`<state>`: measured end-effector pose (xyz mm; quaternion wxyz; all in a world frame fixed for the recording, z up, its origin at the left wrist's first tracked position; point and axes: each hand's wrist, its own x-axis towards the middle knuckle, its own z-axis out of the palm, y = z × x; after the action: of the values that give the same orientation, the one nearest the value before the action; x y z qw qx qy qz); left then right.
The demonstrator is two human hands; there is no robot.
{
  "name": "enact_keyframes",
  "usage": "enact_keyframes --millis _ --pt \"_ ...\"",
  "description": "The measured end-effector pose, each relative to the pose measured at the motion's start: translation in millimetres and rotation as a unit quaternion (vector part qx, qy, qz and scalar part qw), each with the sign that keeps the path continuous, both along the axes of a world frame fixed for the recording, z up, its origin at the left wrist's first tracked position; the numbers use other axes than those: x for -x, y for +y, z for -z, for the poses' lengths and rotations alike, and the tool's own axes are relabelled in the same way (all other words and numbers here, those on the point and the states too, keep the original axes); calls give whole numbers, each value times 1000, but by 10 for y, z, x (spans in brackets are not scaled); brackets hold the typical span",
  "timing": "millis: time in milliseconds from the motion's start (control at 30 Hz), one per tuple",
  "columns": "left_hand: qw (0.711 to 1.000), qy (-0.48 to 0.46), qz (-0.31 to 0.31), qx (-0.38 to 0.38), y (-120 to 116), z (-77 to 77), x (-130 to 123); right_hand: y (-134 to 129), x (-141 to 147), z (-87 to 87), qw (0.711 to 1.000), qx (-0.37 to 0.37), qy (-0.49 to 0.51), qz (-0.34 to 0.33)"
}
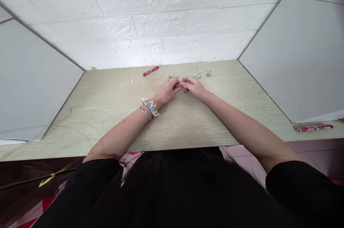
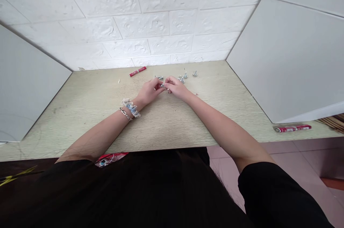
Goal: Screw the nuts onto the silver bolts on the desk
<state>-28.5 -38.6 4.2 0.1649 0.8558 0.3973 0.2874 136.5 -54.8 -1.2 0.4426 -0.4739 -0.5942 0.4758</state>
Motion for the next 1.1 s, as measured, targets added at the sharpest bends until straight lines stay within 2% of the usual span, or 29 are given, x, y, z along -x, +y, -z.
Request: enact_keyframes --millis 167,400,733,900,1000,1100 --pt "1000 -8 7 -1 -6 -3 1 44 -11 74 1000 -5 21 22" --pt "1000 0 20 -2 -3 6 2 13 3 20 995 19 -84 41" --pt "1000 -6 -10 -8 33 30 -1 27 -45 -31 999 40 8 -13" --pt "1000 -12 0 -3 17 24 2 36 -26 11 999 31 31 12" --pt "1000 -10 6 -6 13 22 5 24 14 18 999 19 13 28" --pt "1000 -8 15 -9 0 10 2 -4 50 -9 998 26 -44 35"
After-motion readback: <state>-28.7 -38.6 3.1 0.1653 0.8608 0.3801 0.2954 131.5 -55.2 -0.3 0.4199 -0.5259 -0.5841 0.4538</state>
